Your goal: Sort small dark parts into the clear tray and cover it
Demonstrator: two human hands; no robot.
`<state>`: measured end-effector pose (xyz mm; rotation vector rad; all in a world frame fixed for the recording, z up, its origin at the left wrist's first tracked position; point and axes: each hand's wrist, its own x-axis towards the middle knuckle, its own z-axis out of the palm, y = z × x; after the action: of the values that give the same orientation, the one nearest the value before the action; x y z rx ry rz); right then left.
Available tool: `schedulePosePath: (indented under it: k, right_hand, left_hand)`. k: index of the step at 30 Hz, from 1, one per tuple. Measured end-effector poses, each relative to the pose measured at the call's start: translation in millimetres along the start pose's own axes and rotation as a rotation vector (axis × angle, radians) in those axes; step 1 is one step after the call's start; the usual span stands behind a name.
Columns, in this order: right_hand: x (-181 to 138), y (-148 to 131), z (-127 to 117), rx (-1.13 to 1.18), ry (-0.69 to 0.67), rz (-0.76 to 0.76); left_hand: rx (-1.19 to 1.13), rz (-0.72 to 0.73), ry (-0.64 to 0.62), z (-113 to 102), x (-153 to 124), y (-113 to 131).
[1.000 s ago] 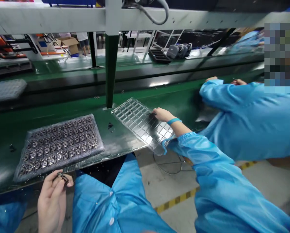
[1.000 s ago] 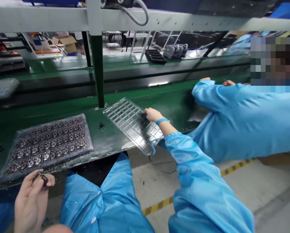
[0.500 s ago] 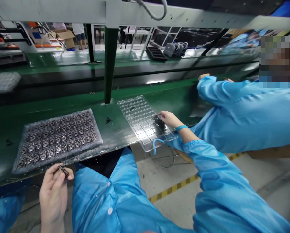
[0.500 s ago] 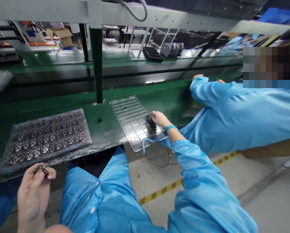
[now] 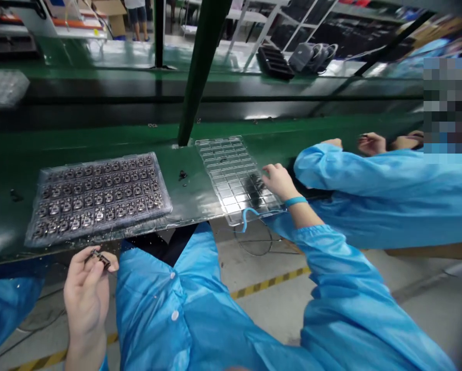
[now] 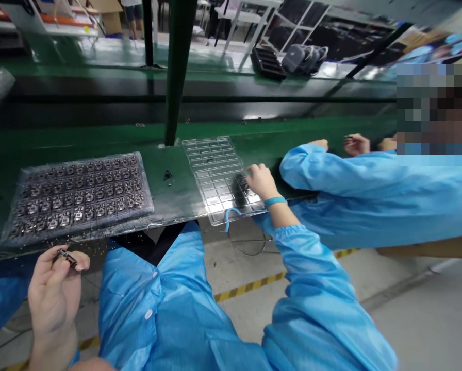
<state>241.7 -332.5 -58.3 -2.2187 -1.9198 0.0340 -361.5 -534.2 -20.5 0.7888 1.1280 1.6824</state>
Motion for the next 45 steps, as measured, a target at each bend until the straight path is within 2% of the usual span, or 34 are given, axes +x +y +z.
schedulePosePath:
  k: [2, 4, 8, 11, 14, 20, 28, 30, 32, 35, 37, 42, 45]
  right_hand:
    - [-10, -27, -4, 0.028, 0.029, -0.101]
    - [-24, -66, -9, 0.115, 0.052, -0.271]
    - [-47, -161, -6, 0.262, -0.089, -0.490]
    - [-48, -215, 10, 0.206, -0.193, -0.512]
    - [-40, -243, 29, 0.062, -0.236, -0.451]
    - [-37, -251, 42, -0.071, -0.224, -0.476]
    - [-55, -222, 29, -0.006, -0.264, -0.644]
    - [-65, -216, 29, 0.077, -0.225, -0.570]
    - [-76, -214, 32, 0.164, -0.162, -0.435]
    - [-89, -223, 42, 0.250, -0.090, -0.249]
    - [-94, -234, 49, 0.270, -0.064, -0.177]
    - [-92, -253, 51, 0.227, -0.100, -0.121]
    - [-87, -254, 45, 0.206, -0.150, -0.191]
  left_hand:
    - [0.000, -0.007, 0.011, -1, -4, -2]
    - [0.001, -0.016, 0.000, 3, -6, -6]
    - [-0.018, -0.037, -0.085, 22, -3, -17]
    - [-0.019, -0.087, -0.177, 36, 2, -27]
    - [0.011, -0.176, -0.268, 44, 7, -34]
    - [0.036, -0.270, -0.334, 42, 18, -42]
    - [0.032, -0.281, -0.324, 40, 22, -47]
    - [0.031, -0.273, -0.322, 40, 20, -49]
    - [0.043, -0.270, -0.315, 41, 19, -51]
    - [0.109, -0.250, -0.300, 47, 19, -52]
    - [0.161, -0.216, -0.307, 51, 20, -51]
    - [0.225, -0.165, -0.366, 59, 23, -40]
    - [0.246, -0.154, -0.373, 59, 24, -37]
